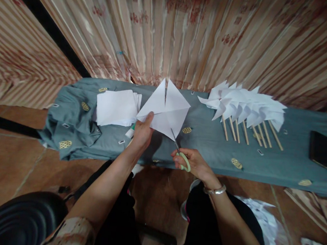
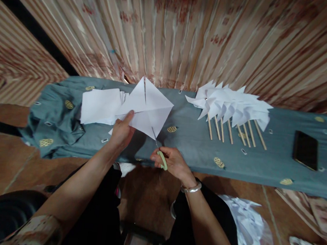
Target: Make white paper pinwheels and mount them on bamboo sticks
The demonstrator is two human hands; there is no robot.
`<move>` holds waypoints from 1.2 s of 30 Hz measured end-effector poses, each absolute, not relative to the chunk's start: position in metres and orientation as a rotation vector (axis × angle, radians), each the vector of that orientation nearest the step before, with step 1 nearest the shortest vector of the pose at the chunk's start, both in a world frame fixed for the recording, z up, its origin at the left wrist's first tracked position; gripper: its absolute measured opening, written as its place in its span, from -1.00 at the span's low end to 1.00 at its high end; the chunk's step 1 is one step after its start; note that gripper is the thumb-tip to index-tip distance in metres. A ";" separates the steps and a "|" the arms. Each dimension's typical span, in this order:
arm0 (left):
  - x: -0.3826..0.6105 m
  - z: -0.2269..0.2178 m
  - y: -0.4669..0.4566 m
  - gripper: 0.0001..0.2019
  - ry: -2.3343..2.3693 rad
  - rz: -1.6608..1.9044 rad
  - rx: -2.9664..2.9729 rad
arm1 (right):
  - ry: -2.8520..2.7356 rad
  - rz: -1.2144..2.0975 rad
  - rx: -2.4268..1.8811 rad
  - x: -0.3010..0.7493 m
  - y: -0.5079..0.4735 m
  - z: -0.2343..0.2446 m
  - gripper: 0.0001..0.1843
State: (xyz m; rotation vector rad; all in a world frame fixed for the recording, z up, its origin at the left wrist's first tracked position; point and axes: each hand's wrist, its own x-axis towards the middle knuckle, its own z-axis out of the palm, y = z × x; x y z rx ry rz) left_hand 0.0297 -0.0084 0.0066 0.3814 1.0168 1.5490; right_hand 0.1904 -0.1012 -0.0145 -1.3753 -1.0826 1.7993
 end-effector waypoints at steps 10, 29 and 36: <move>0.029 0.003 -0.008 -0.94 1.005 1.529 0.412 | -1.140 1.761 -1.377 0.191 -0.102 -0.016 -0.38; 0.035 0.000 -0.017 -0.88 0.964 1.426 0.523 | -1.229 1.671 -1.387 0.192 -0.102 -0.012 -0.39; 0.035 0.000 -0.016 -0.87 0.980 1.436 0.495 | -1.187 1.680 -1.388 0.191 -0.101 -0.014 -0.46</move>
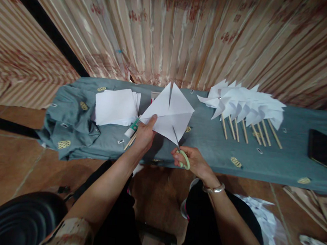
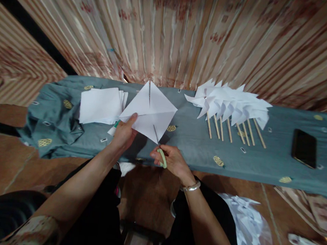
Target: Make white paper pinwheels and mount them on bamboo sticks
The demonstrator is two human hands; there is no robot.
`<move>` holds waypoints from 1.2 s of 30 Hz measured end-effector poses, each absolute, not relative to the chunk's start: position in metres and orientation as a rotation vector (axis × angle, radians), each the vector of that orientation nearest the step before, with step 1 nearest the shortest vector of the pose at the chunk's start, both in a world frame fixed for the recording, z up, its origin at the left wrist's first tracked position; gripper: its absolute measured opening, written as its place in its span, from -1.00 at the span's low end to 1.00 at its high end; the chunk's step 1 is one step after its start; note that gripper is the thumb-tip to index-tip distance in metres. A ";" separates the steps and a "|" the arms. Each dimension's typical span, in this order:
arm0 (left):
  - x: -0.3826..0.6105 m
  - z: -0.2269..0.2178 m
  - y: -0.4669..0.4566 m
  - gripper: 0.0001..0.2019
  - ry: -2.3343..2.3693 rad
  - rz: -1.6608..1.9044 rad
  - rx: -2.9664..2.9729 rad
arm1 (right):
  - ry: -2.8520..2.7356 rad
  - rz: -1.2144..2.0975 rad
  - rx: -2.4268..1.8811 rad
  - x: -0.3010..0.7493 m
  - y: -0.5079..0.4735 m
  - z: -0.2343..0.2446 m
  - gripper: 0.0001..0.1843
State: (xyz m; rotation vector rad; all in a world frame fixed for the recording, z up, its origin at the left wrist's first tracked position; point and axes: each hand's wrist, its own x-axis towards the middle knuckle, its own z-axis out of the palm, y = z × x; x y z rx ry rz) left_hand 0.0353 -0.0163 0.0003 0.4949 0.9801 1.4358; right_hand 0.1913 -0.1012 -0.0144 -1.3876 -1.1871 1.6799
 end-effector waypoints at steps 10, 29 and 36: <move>0.034 0.002 -0.017 -0.87 0.978 1.433 0.479 | -1.138 1.678 -1.409 0.190 -0.100 -0.015 -0.43; 0.038 -0.003 -0.020 -0.76 0.956 1.370 0.521 | -1.235 1.605 -1.426 0.192 -0.101 -0.013 -0.43; 0.037 -0.004 -0.020 -0.81 0.949 1.366 0.547 | -1.219 1.608 -1.421 0.192 -0.100 -0.014 -0.42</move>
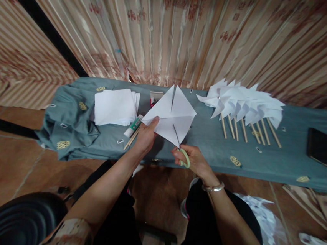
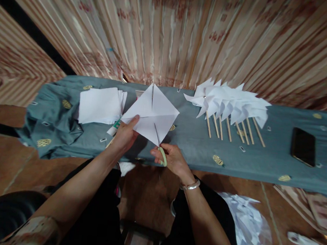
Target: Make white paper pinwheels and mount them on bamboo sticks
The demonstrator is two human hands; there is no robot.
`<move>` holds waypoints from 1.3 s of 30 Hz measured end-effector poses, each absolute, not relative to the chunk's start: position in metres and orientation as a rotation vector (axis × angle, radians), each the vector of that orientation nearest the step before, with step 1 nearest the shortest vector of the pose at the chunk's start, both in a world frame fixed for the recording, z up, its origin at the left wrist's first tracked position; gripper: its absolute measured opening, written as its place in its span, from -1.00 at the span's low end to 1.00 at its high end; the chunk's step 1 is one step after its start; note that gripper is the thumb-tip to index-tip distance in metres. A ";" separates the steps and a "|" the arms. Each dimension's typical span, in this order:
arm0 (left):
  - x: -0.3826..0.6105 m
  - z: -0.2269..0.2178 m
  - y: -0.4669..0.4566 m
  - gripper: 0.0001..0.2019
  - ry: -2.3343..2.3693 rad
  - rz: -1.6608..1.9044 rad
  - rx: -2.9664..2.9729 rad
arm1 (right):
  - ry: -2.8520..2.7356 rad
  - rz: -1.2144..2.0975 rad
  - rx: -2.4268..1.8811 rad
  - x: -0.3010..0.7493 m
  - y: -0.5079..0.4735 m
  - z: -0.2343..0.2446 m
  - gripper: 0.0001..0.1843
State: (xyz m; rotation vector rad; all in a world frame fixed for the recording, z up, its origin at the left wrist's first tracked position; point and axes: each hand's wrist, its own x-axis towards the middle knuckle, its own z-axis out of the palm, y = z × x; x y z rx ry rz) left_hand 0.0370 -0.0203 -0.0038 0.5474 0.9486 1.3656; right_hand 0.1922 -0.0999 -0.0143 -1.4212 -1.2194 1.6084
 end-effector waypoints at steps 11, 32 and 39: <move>0.036 -0.007 -0.020 -0.79 0.922 1.373 0.549 | -1.220 1.599 -1.445 0.190 -0.099 -0.011 -0.44; 0.034 -0.008 -0.019 -0.68 0.947 1.359 0.553 | -1.146 1.731 -1.307 0.194 -0.105 -0.003 -0.31; 0.034 -0.010 -0.020 -0.64 0.970 1.331 0.616 | -1.105 1.713 -1.335 0.191 -0.103 0.000 -0.40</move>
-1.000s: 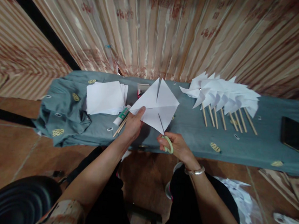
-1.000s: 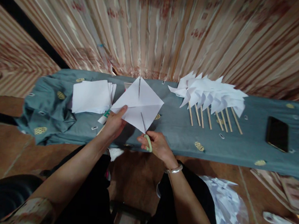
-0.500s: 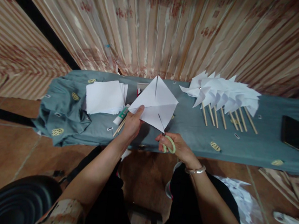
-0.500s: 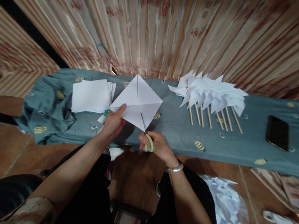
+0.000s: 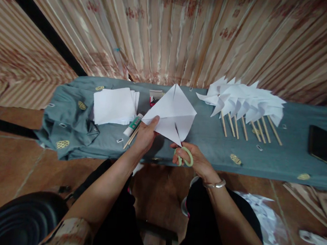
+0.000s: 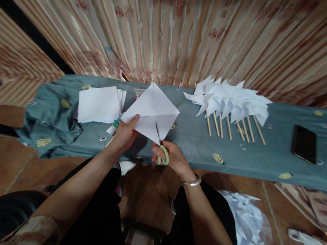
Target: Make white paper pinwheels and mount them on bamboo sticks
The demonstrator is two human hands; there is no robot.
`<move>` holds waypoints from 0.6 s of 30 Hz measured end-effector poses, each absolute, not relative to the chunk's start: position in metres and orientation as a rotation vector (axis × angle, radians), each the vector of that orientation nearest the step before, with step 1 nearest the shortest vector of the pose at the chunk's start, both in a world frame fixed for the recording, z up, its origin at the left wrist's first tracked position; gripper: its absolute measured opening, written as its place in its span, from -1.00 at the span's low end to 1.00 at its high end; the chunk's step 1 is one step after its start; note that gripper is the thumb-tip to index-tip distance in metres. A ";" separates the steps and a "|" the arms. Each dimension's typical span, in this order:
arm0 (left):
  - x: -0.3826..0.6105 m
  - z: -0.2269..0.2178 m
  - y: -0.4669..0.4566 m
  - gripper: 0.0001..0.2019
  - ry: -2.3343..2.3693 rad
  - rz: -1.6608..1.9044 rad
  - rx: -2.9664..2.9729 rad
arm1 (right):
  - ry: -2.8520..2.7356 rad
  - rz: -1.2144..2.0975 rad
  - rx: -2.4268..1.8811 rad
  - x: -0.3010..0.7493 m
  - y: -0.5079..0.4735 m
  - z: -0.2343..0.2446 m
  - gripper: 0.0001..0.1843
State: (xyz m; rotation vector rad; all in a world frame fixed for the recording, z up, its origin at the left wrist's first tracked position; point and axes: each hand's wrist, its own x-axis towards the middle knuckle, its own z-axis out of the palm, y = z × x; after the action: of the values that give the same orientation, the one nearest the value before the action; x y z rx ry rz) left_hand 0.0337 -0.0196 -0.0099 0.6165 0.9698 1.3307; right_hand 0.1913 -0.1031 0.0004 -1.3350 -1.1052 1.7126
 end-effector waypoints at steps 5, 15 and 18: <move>0.034 -0.012 -0.022 -0.62 0.939 1.316 0.682 | -1.155 1.696 -1.361 0.193 -0.103 -0.003 -0.44; 0.032 -0.012 -0.023 -0.67 0.980 1.293 0.686 | -1.202 1.628 -1.397 0.194 -0.100 -0.006 -0.41; 0.032 -0.012 -0.023 -0.66 0.985 1.286 0.703 | -1.190 1.611 -1.413 0.193 -0.100 -0.006 -0.41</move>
State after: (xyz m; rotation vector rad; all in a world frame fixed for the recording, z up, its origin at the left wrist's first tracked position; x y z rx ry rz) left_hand 0.0324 -0.0231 -0.0117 0.7027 0.9848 1.2864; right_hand 0.1932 -0.1005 -0.0062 -1.4127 -1.1899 1.6106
